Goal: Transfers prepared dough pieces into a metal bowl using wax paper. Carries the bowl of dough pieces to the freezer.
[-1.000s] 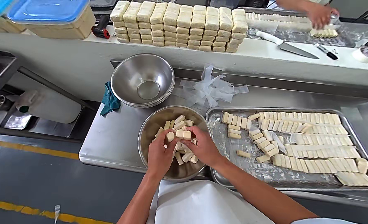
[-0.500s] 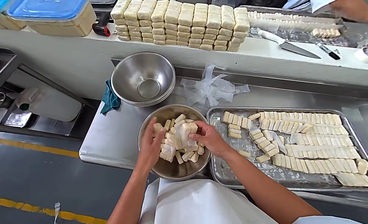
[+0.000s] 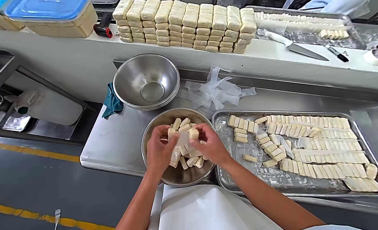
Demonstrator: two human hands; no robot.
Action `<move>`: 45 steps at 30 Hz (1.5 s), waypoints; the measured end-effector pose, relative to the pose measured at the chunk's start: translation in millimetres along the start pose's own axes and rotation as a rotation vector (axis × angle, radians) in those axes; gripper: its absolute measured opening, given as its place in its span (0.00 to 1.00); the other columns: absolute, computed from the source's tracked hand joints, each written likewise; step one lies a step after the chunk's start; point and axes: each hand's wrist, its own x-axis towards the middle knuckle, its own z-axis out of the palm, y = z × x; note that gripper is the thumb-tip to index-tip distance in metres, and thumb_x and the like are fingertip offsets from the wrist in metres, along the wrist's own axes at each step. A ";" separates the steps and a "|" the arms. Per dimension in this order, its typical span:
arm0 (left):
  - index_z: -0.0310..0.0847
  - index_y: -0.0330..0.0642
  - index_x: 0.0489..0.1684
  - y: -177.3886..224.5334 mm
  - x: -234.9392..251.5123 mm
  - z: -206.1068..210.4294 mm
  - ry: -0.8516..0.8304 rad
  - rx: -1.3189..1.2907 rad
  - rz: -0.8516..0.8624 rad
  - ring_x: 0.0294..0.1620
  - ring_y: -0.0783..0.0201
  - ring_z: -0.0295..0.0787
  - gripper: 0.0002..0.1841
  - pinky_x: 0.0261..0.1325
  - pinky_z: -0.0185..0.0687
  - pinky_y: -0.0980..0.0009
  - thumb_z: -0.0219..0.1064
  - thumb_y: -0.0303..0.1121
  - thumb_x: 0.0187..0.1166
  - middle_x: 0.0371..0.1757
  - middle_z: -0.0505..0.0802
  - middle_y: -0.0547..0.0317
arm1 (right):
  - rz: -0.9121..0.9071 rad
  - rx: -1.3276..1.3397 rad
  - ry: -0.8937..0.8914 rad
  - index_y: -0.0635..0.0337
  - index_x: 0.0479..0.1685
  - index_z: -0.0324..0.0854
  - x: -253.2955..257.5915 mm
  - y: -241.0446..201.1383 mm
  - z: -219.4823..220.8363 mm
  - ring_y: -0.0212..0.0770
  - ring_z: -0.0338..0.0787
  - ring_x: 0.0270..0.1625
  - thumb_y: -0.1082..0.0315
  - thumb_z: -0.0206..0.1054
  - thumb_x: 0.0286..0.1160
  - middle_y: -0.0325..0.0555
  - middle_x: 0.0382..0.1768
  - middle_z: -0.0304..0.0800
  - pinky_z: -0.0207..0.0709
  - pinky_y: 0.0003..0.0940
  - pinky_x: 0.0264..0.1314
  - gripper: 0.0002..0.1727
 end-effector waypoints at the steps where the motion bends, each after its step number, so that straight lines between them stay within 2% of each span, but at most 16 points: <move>1: 0.75 0.36 0.67 -4.6 3.2 -3.7 0.021 -0.006 -0.028 0.40 0.64 0.90 0.20 0.44 0.89 0.64 0.69 0.35 0.81 0.45 0.90 0.53 | 0.056 0.035 0.004 0.65 0.68 0.75 2.2 3.8 -6.7 0.41 0.91 0.51 0.70 0.68 0.73 0.52 0.53 0.89 0.87 0.40 0.54 0.23; 4: 0.72 0.35 0.73 -25.9 21.4 -14.9 0.084 0.088 -0.143 0.42 0.59 0.88 0.20 0.46 0.86 0.59 0.63 0.27 0.84 0.50 0.89 0.47 | 0.206 -0.047 0.025 0.65 0.68 0.76 11.4 18.2 -27.4 0.45 0.87 0.57 0.74 0.58 0.74 0.55 0.61 0.86 0.82 0.46 0.56 0.21; 6: 0.73 0.34 0.73 -39.4 29.1 -20.4 0.047 0.157 -0.212 0.49 0.53 0.88 0.20 0.54 0.84 0.52 0.63 0.25 0.83 0.55 0.88 0.43 | 0.202 -0.294 0.044 0.63 0.67 0.79 16.5 27.2 -35.6 0.49 0.86 0.64 0.75 0.62 0.75 0.54 0.65 0.85 0.80 0.52 0.62 0.20; 9: 0.78 0.36 0.69 -41.6 24.2 -16.8 -0.094 0.183 -0.226 0.44 0.53 0.91 0.17 0.52 0.87 0.50 0.65 0.28 0.84 0.49 0.92 0.46 | 0.027 -0.571 0.037 0.61 0.68 0.81 16.7 25.9 -38.7 0.55 0.82 0.73 0.72 0.70 0.71 0.54 0.73 0.81 0.78 0.58 0.70 0.23; 12: 0.79 0.38 0.69 -34.3 12.7 -4.3 -0.249 0.185 -0.271 0.45 0.55 0.93 0.17 0.53 0.88 0.50 0.65 0.32 0.85 0.49 0.94 0.49 | -0.053 -0.733 -0.273 0.57 0.77 0.78 20.8 18.6 -21.0 0.54 0.72 0.84 0.69 0.76 0.65 0.53 0.80 0.76 0.65 0.57 0.86 0.33; 14: 0.79 0.39 0.70 -32.8 7.7 6.1 -0.291 0.175 -0.283 0.51 0.57 0.92 0.18 0.58 0.87 0.52 0.66 0.33 0.85 0.53 0.93 0.51 | -0.055 -0.949 -0.474 0.56 0.83 0.73 26.3 28.8 -3.6 0.61 0.61 0.90 0.67 0.83 0.58 0.58 0.83 0.70 0.46 0.67 0.92 0.44; 15: 0.79 0.39 0.71 -34.0 5.6 10.6 -0.301 0.163 -0.276 0.53 0.57 0.92 0.18 0.60 0.87 0.53 0.66 0.33 0.85 0.55 0.93 0.51 | -0.071 -1.012 -0.518 0.58 0.80 0.75 27.6 37.9 1.6 0.63 0.64 0.88 0.69 0.84 0.55 0.59 0.80 0.73 0.45 0.70 0.91 0.43; 17: 0.76 0.39 0.75 -35.1 3.7 14.7 -0.323 0.140 -0.274 0.61 0.56 0.90 0.23 0.64 0.85 0.53 0.68 0.35 0.83 0.63 0.90 0.49 | -0.135 -1.021 -0.499 0.58 0.70 0.81 27.4 44.7 0.5 0.58 0.80 0.75 0.70 0.82 0.59 0.55 0.66 0.86 0.60 0.64 0.86 0.32; 20: 0.70 0.40 0.82 -36.2 0.1 15.5 -0.389 0.102 -0.288 0.73 0.55 0.83 0.33 0.73 0.81 0.52 0.73 0.42 0.79 0.73 0.85 0.48 | -0.285 -0.839 -0.337 0.57 0.54 0.88 19.0 38.1 -10.0 0.52 0.90 0.57 0.67 0.77 0.67 0.50 0.49 0.92 0.84 0.53 0.59 0.16; 24: 0.82 0.42 0.71 -33.4 -2.4 21.1 -0.507 0.164 -0.217 0.69 0.58 0.85 0.25 0.75 0.78 0.51 0.76 0.41 0.77 0.66 0.90 0.52 | -0.256 -0.609 -0.348 0.57 0.59 0.88 12.5 34.0 -14.3 0.47 0.88 0.60 0.66 0.78 0.70 0.49 0.53 0.89 0.83 0.46 0.65 0.18; 28: 0.88 0.45 0.63 -37.1 -4.6 19.3 -0.457 0.219 -0.122 0.63 0.60 0.89 0.16 0.71 0.81 0.51 0.70 0.40 0.82 0.59 0.93 0.56 | -0.022 -0.418 -0.380 0.59 0.72 0.81 9.4 41.4 -27.5 0.44 0.87 0.67 0.64 0.75 0.76 0.51 0.66 0.86 0.79 0.44 0.74 0.26; 31: 0.87 0.44 0.64 -44.7 -7.7 17.9 -0.381 0.119 -0.090 0.64 0.63 0.88 0.17 0.70 0.82 0.55 0.70 0.39 0.82 0.60 0.92 0.57 | 0.113 -0.283 -0.328 0.63 0.64 0.83 2.9 47.1 -29.5 0.40 0.90 0.60 0.66 0.74 0.78 0.51 0.59 0.90 0.83 0.40 0.68 0.19; 35: 0.77 0.42 0.73 -46.8 -4.3 17.1 -0.402 -0.109 -0.173 0.64 0.61 0.87 0.26 0.67 0.84 0.58 0.74 0.39 0.77 0.66 0.89 0.56 | 0.203 -0.017 -0.251 0.65 0.65 0.80 -3.4 45.6 -24.5 0.38 0.94 0.47 0.69 0.70 0.80 0.50 0.50 0.92 0.89 0.38 0.56 0.18; 37: 0.83 0.42 0.67 -46.9 -4.4 16.6 -0.399 -0.146 -0.222 0.53 0.63 0.91 0.20 0.58 0.88 0.61 0.75 0.35 0.77 0.55 0.93 0.56 | 0.224 0.097 -0.239 0.68 0.66 0.79 -3.4 44.1 -20.7 0.38 0.94 0.44 0.72 0.68 0.80 0.51 0.48 0.92 0.90 0.36 0.54 0.18; 41: 0.86 0.44 0.61 -41.8 -9.5 21.0 -0.338 0.014 -0.220 0.43 0.66 0.92 0.17 0.51 0.89 0.60 0.75 0.40 0.78 0.43 0.95 0.59 | 0.190 -0.112 -0.197 0.62 0.69 0.80 -2.5 44.6 -13.9 0.38 0.93 0.48 0.67 0.69 0.82 0.49 0.53 0.92 0.88 0.38 0.58 0.19; 45: 0.87 0.44 0.62 -34.4 -7.7 17.7 -0.179 0.214 -0.169 0.37 0.58 0.91 0.19 0.45 0.87 0.51 0.74 0.43 0.79 0.39 0.94 0.53 | -0.005 -0.444 -0.022 0.64 0.61 0.81 -8.9 44.7 -7.4 0.48 0.89 0.58 0.65 0.76 0.75 0.55 0.57 0.85 0.84 0.47 0.63 0.19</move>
